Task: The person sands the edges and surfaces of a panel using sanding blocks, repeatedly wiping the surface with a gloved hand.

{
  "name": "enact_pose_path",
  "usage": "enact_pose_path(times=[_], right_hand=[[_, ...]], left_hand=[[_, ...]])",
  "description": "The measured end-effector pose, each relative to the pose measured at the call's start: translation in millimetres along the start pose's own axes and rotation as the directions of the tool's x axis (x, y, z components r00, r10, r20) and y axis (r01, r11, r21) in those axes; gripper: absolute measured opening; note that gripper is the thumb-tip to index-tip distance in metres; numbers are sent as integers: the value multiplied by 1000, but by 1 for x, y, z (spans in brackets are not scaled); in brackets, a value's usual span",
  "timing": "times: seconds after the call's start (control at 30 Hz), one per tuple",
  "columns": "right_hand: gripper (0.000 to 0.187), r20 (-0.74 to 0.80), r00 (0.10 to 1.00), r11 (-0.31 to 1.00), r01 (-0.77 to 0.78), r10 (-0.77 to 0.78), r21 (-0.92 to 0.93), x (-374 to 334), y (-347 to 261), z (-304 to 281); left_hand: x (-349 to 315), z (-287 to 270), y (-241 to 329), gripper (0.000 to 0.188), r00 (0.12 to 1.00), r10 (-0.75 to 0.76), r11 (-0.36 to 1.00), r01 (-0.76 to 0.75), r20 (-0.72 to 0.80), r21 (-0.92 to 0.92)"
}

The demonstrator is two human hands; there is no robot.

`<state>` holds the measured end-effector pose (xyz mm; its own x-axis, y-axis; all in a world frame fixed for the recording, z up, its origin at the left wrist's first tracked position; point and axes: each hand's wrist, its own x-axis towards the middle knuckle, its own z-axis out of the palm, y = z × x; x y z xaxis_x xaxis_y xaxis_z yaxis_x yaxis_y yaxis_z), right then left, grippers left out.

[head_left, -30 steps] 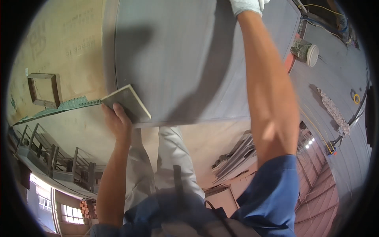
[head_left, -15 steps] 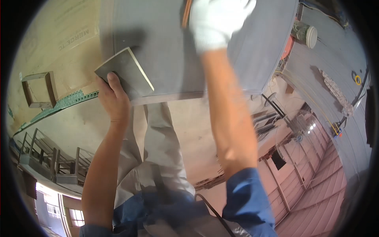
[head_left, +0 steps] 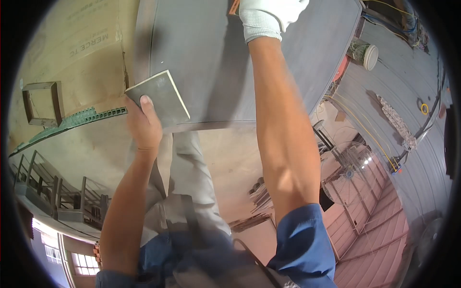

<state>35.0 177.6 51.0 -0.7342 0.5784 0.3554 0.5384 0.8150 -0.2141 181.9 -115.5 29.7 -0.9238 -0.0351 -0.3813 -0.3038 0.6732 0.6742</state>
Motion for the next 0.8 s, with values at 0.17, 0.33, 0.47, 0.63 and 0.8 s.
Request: enact_pose_path(times=[0.17, 0.33, 0.47, 0.63, 0.8], right_hand=[[73, 339, 939, 998, -57, 61, -24, -165, 7, -71], [74, 432, 901, 998, -7, 32, -57, -123, -7, -67], [72, 193, 978, 986, 104, -77, -131, 44, 4, 23], [75, 369, 928, 998, -33, 47, -45, 192, 3, 69], [82, 362, 929, 958, 175, -84, -229, 79, 15, 54]], left_hand=[[50, 13, 32, 47, 993, 114, 993, -115, -29, -35], [93, 27, 66, 42, 977, 167, 983, -155, -132, 98], [80, 23, 65, 44, 994, 78, 996, -74, -73, 54], [76, 31, 57, 48, 992, 81, 990, -69, -94, 122], [62, 21, 37, 53, 999, -10, 976, 21, -53, 217]])
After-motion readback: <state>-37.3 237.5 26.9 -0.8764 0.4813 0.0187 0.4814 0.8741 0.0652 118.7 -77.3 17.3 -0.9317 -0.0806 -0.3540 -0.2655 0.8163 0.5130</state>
